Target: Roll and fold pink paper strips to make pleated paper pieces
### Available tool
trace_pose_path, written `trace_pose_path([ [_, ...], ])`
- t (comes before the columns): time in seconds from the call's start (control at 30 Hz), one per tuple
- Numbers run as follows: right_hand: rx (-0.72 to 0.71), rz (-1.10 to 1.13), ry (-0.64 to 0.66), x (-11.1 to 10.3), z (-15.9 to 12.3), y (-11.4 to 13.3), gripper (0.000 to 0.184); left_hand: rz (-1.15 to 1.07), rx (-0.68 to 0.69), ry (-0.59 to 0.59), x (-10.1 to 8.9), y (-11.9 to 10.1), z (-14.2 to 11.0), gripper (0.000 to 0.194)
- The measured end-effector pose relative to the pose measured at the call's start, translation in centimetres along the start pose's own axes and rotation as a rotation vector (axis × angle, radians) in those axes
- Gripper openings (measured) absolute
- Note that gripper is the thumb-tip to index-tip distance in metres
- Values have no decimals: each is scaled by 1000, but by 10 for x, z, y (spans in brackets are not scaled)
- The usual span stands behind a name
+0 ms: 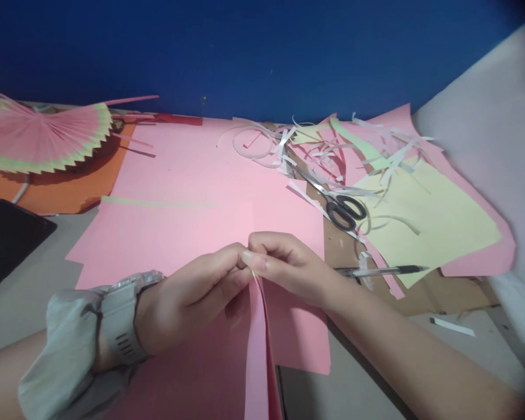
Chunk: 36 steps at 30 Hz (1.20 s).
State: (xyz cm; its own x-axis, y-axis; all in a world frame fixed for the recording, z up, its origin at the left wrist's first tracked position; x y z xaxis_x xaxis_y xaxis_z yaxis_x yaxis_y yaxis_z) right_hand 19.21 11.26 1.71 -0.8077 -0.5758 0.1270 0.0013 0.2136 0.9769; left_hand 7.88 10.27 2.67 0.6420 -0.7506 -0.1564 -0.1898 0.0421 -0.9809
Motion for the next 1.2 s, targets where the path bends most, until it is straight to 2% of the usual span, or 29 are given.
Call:
trace_pose_path([
  [0.2,34,49,-8,0,0,0,37,-31,-6,-47,-2,-1,-1,30],
  [0.37,-8,53,-22,3,1,0,37,-92,72,-44,-2,-2,0,28],
  [0.53,-14,61,-23,3,2,-3,34,28,-1,-121,-5,2,3,23],
  [0.67,-101,232,20,3,4,1,37,-37,16,-87,-3,2,2,22],
  [0.87,-113,293,23,3,4,1,33,-109,-45,-78,-1,6,3,23],
  [1.03,-74,112,-19,1,2,0,32,-228,-160,-120,-2,10,4,28],
  [1.2,-33,11,-26,0,1,-1,32,-167,-215,-175,-5,12,4,30],
])
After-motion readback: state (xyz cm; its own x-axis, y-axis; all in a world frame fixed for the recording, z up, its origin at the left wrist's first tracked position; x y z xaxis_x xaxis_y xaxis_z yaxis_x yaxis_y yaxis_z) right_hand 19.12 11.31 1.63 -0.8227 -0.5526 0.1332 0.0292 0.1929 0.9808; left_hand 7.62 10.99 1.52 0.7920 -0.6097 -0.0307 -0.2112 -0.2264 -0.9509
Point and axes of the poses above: each hand's wrist, its own z-axis towards the middle knuckle, its own x-axis out of the palm, y = z × x, the point moved 5 cm from there along z, towards the middle knuckle, and after that the axes turned 1 degree about z, right-handed, at the moved point
